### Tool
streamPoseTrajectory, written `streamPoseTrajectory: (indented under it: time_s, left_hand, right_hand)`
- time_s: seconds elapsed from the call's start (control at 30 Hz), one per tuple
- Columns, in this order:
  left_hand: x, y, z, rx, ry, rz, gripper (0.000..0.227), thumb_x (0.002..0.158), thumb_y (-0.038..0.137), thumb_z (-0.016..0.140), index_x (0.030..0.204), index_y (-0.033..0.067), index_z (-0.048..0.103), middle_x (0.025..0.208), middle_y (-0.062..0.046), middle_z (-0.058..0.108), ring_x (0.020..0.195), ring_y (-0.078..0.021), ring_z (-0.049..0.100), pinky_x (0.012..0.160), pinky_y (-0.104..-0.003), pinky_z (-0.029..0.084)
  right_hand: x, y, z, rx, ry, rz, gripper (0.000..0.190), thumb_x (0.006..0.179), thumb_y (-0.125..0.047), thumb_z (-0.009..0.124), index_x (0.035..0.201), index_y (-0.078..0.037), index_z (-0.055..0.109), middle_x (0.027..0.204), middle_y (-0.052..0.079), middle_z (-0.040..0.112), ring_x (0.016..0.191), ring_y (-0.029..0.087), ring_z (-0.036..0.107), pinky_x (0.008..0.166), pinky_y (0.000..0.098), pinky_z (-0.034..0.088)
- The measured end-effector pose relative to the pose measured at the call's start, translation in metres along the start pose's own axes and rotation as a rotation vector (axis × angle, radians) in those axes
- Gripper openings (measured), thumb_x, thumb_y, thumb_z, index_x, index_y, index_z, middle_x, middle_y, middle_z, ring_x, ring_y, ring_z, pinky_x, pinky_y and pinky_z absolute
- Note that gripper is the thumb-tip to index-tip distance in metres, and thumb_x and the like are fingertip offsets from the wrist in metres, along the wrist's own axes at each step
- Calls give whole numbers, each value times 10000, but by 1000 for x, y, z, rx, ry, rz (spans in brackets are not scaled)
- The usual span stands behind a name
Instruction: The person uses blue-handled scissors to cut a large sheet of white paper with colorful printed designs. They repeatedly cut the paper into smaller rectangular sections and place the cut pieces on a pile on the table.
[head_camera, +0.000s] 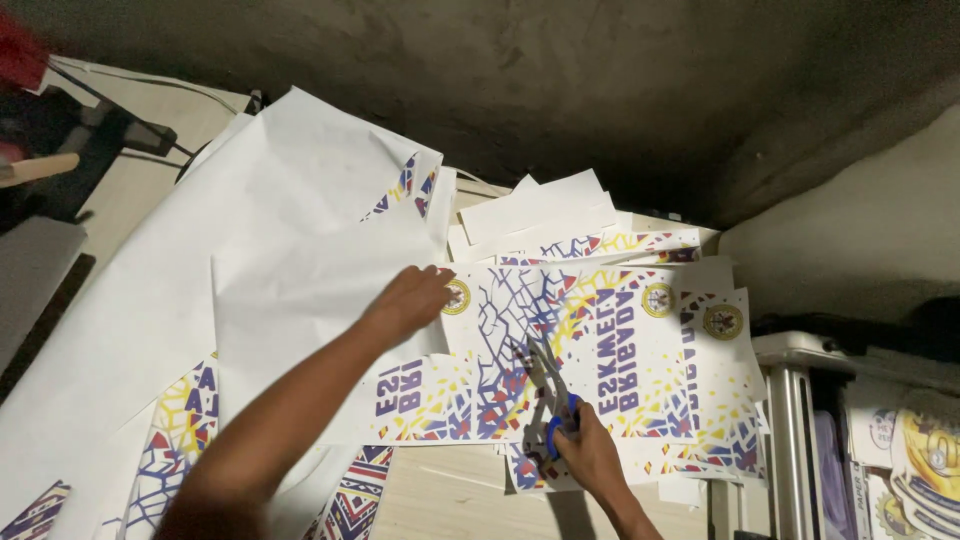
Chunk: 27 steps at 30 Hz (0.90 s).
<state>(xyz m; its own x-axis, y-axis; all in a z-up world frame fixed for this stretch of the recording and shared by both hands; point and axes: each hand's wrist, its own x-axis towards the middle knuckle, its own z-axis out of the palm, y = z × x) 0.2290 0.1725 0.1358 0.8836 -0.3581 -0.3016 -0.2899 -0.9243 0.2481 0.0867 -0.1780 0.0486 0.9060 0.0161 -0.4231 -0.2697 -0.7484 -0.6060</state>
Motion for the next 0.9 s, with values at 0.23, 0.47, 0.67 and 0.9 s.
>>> streamPoseTrajectory:
  time_s: [0.23,0.47,0.67,0.9]
  left_hand:
    - [-91,-32,-116,-204,292,-184,191,1016,108,490,1046,93,679,1254,-104,683,1113,-292,662,959,-415,533]
    - [-206,-142,-131,-186,578,2,162,925,45,548,955,134,681,1304,-134,674,1194,-290,676,911,-371,622]
    - [-255,-125,-80,-496,420,-148,135,930,90,570,998,117,684,1244,-140,714,1142,-289,712,902,-384,629]
    - [-279,-68,8,-859,197,-279,151,937,141,595,1049,98,686,1175,-146,760,1081,-287,754,892,-400,637]
  right_hand:
    - [0,3,5,-12,-23,15,622,888,-267,713,1378,42,487,1135,209,720,982,290,742,860,399,587]
    - [-4,10,15,-34,45,-24,638,858,-263,727,1370,41,496,1034,198,727,888,290,742,789,408,595]
    - [-1,12,24,-86,63,-6,580,875,-272,720,1328,42,536,973,188,743,833,290,754,744,408,610]
    - [-4,10,29,-121,96,-26,508,897,-313,728,1229,46,589,974,207,736,845,290,740,773,422,596]
